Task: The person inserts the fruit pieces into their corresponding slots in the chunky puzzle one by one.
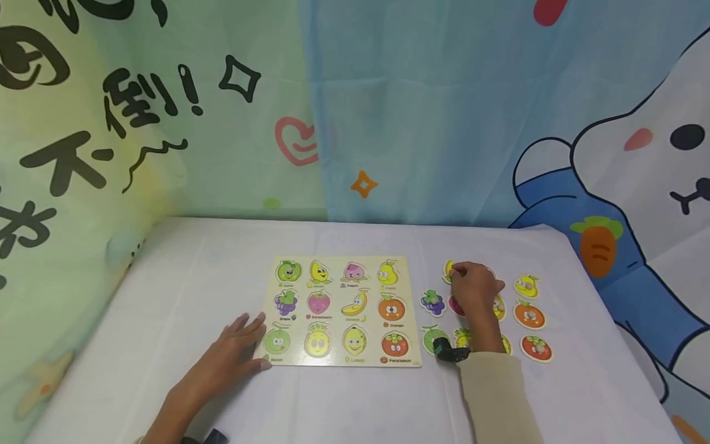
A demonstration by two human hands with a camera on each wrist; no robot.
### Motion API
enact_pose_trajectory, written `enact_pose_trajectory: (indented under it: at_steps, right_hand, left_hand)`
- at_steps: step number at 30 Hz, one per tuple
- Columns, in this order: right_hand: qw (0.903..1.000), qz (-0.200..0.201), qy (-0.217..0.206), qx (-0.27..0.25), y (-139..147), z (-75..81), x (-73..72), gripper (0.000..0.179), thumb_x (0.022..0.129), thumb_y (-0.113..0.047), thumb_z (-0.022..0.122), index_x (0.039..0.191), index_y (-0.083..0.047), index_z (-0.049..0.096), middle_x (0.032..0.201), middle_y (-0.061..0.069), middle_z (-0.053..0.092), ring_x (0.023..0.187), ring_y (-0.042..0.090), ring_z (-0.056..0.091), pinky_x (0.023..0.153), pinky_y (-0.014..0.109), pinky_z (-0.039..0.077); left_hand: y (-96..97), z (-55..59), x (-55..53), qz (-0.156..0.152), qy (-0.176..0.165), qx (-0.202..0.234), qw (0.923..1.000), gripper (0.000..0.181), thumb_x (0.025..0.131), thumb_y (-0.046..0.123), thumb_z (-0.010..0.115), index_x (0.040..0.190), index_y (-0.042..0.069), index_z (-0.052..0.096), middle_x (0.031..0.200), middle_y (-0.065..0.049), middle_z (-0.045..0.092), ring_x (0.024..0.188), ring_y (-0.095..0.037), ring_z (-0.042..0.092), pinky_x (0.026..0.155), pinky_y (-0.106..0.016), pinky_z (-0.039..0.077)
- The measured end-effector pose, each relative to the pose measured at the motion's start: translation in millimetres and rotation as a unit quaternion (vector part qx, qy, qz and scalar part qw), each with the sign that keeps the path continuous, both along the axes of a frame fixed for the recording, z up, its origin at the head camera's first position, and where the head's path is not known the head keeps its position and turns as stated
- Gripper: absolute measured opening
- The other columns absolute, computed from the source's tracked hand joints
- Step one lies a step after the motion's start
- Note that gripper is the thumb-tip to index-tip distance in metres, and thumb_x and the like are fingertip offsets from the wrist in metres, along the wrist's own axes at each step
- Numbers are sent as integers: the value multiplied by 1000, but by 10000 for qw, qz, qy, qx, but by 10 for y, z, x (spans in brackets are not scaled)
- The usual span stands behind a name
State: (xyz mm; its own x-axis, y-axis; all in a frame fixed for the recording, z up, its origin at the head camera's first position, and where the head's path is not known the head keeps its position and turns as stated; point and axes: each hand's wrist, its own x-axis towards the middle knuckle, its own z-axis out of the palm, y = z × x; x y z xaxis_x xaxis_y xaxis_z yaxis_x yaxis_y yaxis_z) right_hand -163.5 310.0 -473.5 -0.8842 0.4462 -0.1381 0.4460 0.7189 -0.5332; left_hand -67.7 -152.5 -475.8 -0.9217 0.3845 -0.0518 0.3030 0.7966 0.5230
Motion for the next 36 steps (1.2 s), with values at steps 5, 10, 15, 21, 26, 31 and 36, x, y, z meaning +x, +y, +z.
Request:
enact_pose_trajectory:
  at_steps: [5,10,15,21,26,31,36]
  right_hand:
    - [9982,2,486,-354,-74,90,-40,33,99,-21,56,122,0,66,120,21,64,112,39,52,97,60,20]
    - [9919,59,1117,-602,-273,175,-82,29,97,-22,60,117,-3,69,106,17,69,97,33,57,99,58,23]
    - [9854,184,1517,-747,-553,207,-135,25,95,-20,64,112,-3,71,98,13,69,83,30,55,95,52,27]
    - [9782,618,1634,-1123,-858,242,-167,26,95,-21,63,111,-3,71,101,13,68,90,28,53,92,49,34]
    - [9725,925,1615,-1397,-1021,234,-187,25,95,-23,65,111,-5,72,103,11,67,88,24,54,70,37,46]
    - [9663,1140,1643,-1619,-1106,226,-214,24,94,-19,67,110,-2,72,105,14,68,91,26,56,78,36,48]
    - [9628,1253,1639,-1744,-1179,74,-249,24,93,-27,67,107,-7,74,103,7,67,91,23,57,65,33,50]
  left_hand:
    - [-9,19,4,34,-33,-46,10000,72,73,32,83,132,0,58,149,-8,42,141,-41,26,110,-62,22]
    - [-12,17,-4,42,-33,-32,10000,72,73,32,83,133,0,57,149,-8,42,141,-40,26,111,-62,21]
    - [-10,12,-16,34,25,-19,10000,72,73,31,83,132,-1,58,149,-8,43,141,-40,27,110,-62,22]
    - [-2,8,-15,25,44,18,10000,72,72,31,84,131,-1,59,148,-9,44,140,-41,28,109,-64,23]
    - [13,-7,-20,5,-6,47,10000,72,72,31,84,132,-1,59,148,-9,44,140,-41,27,109,-64,22]
    - [28,-10,-28,-9,-7,4,10000,72,72,31,84,132,0,58,148,-9,43,140,-41,27,109,-64,22]
    - [5,4,1,24,6,-31,10000,71,71,29,85,130,-1,59,147,-10,44,139,-42,28,108,-64,23]
